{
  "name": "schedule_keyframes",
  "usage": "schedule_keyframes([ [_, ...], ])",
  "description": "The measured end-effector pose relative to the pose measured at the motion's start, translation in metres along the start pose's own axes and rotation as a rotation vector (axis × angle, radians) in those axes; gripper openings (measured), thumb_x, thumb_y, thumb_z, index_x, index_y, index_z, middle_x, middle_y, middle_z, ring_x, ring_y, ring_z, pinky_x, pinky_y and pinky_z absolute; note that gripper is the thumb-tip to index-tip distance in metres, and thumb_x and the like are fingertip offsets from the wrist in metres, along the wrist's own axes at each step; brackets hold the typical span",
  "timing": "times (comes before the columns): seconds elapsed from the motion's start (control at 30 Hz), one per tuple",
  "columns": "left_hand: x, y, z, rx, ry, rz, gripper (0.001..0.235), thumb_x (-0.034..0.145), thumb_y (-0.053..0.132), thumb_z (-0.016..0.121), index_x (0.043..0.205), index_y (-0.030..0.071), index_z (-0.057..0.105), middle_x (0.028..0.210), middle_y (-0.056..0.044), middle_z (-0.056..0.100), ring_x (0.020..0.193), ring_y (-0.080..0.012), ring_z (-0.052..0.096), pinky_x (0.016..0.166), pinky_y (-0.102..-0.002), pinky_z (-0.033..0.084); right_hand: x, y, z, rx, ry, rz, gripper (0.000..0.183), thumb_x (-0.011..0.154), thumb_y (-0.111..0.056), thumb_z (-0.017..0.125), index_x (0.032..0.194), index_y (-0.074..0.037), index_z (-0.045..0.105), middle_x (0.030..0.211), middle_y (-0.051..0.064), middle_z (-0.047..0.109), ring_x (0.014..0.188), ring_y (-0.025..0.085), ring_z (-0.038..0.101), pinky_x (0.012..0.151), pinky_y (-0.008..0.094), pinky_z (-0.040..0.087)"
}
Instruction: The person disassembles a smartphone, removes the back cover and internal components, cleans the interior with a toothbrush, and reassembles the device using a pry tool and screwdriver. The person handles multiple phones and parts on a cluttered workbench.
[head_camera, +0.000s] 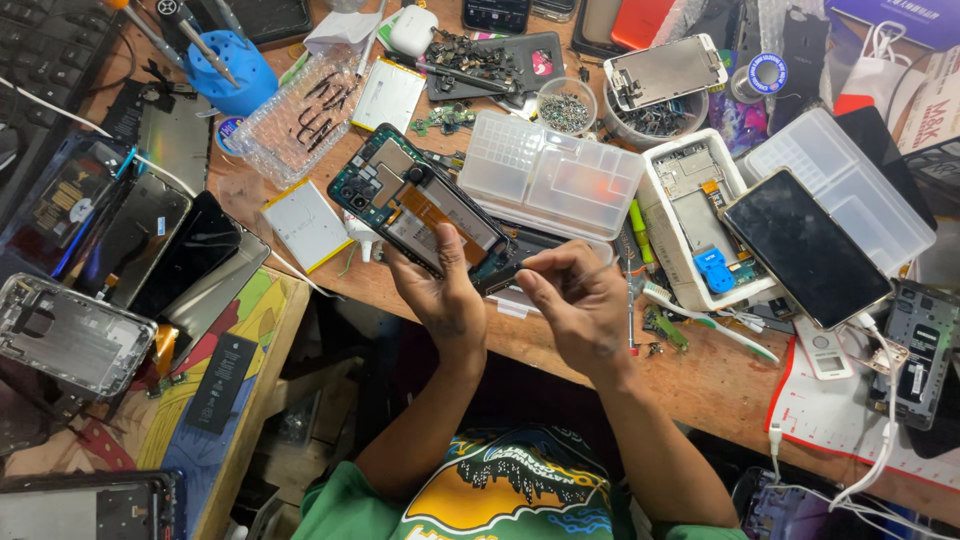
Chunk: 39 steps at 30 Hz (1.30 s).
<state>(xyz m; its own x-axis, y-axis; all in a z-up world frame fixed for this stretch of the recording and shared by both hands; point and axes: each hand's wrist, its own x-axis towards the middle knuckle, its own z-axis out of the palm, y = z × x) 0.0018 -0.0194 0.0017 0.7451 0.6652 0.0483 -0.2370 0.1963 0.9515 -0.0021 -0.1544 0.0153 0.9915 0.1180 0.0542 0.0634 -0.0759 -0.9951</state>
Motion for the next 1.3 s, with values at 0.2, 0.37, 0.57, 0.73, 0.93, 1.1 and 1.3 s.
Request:
schedule_keyframes([
  [0.2, 0.021, -0.007, -0.020, -0.065, 0.090, 0.082, 0.039, 0.109, 0.018, 0.060, 0.138, -0.005, 0.045, 0.125, -0.016, 0.059, 0.113, -0.0184, 0.058, 0.103, -0.034, 0.049, 0.004, 0.002, -0.019, 0.126, -0.038, -0.045, 0.010, 0.094, 0.001, 0.076, 0.102, -0.001, 0.070, 0.096, 0.001, 0.065, 0.082, 0.006, 0.060, 0.072, 0.021, 0.050],
  [0.37, 0.032, -0.003, -0.035, -0.125, 0.131, 0.087, 0.044, 0.109, 0.018, 0.059, 0.143, -0.005, 0.042, 0.134, -0.016, 0.058, 0.122, -0.0187, 0.056, 0.111, -0.035, 0.047, 0.011, -0.003, -0.002, -0.278, -0.123, -0.235, 0.016, 0.087, 0.009, 0.072, 0.098, -0.002, 0.074, 0.099, 0.005, 0.069, 0.084, 0.013, 0.068, 0.071, 0.025, 0.058],
  [0.57, 0.034, 0.007, -0.041, -0.183, 0.171, 0.067, 0.048, 0.107, 0.016, 0.061, 0.145, -0.005, 0.041, 0.135, -0.017, 0.057, 0.123, -0.0195, 0.057, 0.110, -0.037, 0.048, 0.016, -0.004, 0.027, -0.444, -0.240, -0.271, 0.027, 0.085, 0.012, 0.071, 0.106, -0.005, 0.076, 0.097, 0.008, 0.069, 0.082, 0.017, 0.072, 0.067, 0.027, 0.058],
  [0.73, 0.032, 0.011, -0.041, -0.213, 0.127, 0.053, 0.047, 0.107, 0.016, 0.060, 0.145, -0.004, 0.041, 0.133, -0.016, 0.058, 0.122, -0.0187, 0.057, 0.111, -0.037, 0.048, 0.014, -0.005, 0.027, -0.496, -0.223, -0.247, 0.030, 0.089, 0.008, 0.074, 0.115, -0.007, 0.076, 0.094, 0.008, 0.070, 0.073, 0.017, 0.069, 0.064, 0.029, 0.055],
  [0.93, 0.031, 0.014, -0.043, -0.231, 0.039, 0.035, 0.039, 0.109, 0.012, 0.060, 0.141, -0.005, 0.045, 0.127, -0.013, 0.059, 0.118, -0.0169, 0.057, 0.109, -0.035, 0.048, -0.017, -0.022, -0.040, -0.594, -0.099, -0.062, 0.035, 0.085, -0.006, 0.081, 0.119, -0.007, 0.074, 0.081, 0.005, 0.059, 0.068, 0.013, 0.056, 0.061, 0.028, 0.051],
  [1.1, 0.033, 0.017, -0.043, -0.269, -0.037, -0.012, 0.034, 0.109, 0.009, 0.059, 0.138, -0.003, 0.048, 0.128, -0.011, 0.059, 0.118, -0.0152, 0.056, 0.110, -0.034, 0.047, -0.054, -0.027, -0.101, -0.790, 0.096, 0.065, 0.025, 0.096, -0.009, 0.069, 0.121, -0.005, 0.070, 0.097, 0.009, 0.066, 0.082, 0.017, 0.064, 0.073, 0.031, 0.051],
  [1.3, 0.028, 0.019, -0.035, -0.277, -0.093, -0.094, 0.033, 0.108, 0.007, 0.055, 0.139, -0.003, 0.050, 0.126, -0.011, 0.060, 0.116, -0.0154, 0.057, 0.107, -0.034, 0.048, -0.074, -0.001, -0.126, -0.999, 0.192, 0.004, 0.023, 0.093, -0.011, 0.074, 0.115, -0.006, 0.076, 0.097, 0.012, 0.067, 0.085, 0.027, 0.065, 0.077, 0.039, 0.051],
])
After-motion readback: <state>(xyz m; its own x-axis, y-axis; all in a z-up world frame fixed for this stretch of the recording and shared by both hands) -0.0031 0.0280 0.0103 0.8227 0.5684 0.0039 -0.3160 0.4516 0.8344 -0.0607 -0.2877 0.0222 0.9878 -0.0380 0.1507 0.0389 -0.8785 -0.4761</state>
